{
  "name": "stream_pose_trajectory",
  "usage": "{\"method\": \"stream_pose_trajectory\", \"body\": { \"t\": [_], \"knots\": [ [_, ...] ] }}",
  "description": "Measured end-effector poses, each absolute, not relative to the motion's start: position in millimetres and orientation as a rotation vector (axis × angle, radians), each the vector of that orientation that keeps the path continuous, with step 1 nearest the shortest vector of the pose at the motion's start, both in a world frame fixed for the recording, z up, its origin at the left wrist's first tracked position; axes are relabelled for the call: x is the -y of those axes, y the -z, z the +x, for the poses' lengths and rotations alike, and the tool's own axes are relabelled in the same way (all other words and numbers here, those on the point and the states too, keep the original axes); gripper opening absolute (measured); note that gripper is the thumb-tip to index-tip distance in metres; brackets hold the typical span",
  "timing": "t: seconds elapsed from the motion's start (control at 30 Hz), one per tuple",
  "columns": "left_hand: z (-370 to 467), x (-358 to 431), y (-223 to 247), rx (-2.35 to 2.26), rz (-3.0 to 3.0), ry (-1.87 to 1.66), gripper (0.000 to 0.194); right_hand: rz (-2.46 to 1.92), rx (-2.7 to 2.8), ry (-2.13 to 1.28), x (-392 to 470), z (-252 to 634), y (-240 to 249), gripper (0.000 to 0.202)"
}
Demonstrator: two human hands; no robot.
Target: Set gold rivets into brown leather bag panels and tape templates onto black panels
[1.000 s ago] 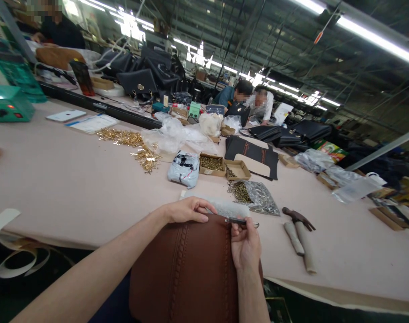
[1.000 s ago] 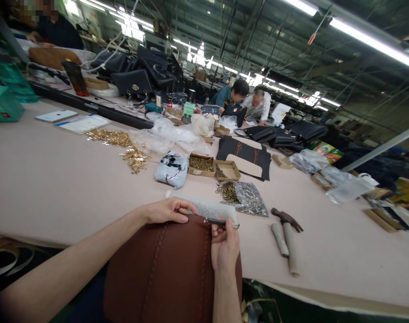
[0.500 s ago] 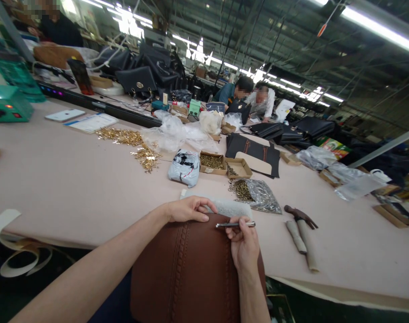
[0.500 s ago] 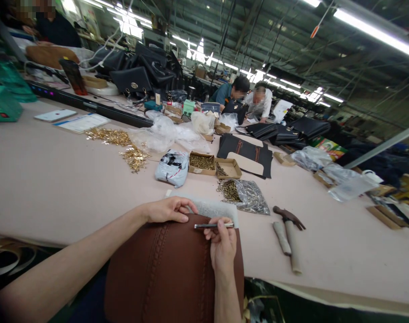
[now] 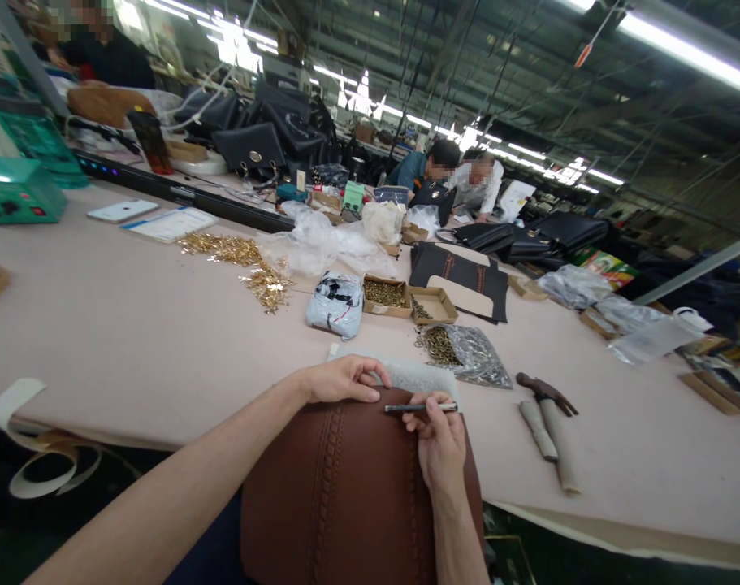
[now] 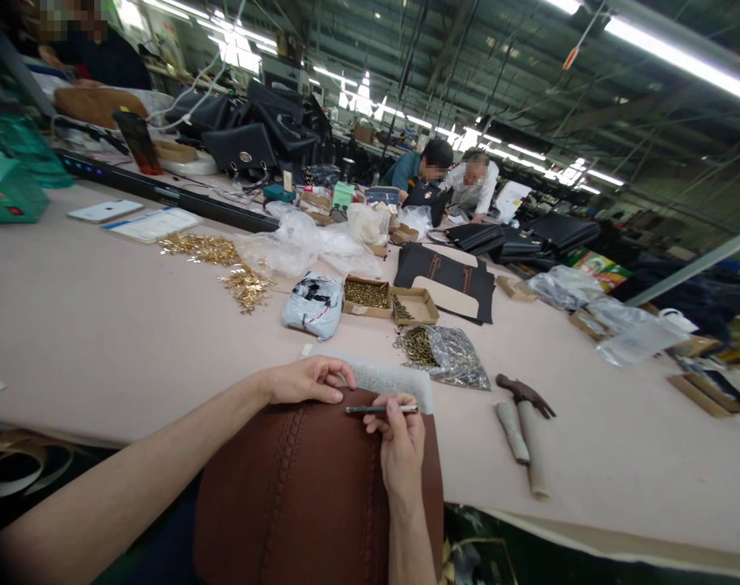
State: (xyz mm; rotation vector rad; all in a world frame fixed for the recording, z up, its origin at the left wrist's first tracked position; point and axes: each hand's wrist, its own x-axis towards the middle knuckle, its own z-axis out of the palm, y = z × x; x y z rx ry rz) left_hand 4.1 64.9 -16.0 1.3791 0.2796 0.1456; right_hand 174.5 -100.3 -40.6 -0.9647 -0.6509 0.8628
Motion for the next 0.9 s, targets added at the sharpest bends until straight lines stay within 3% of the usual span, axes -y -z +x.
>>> {"method": "stream_pose_trajectory", "body": {
  "t": [0.7, 0.9],
  "knots": [
    [6, -64, 23, -0.375, 1.556, -0.249, 0.056, -1.286, 1.114, -0.516, 108, 160, 28, 0.021],
    [11, -60, 20, -0.426, 1.718, -0.241, 0.039, -1.467, 1.378, -0.369, 110, 159, 16, 0.014]
  ]
}}
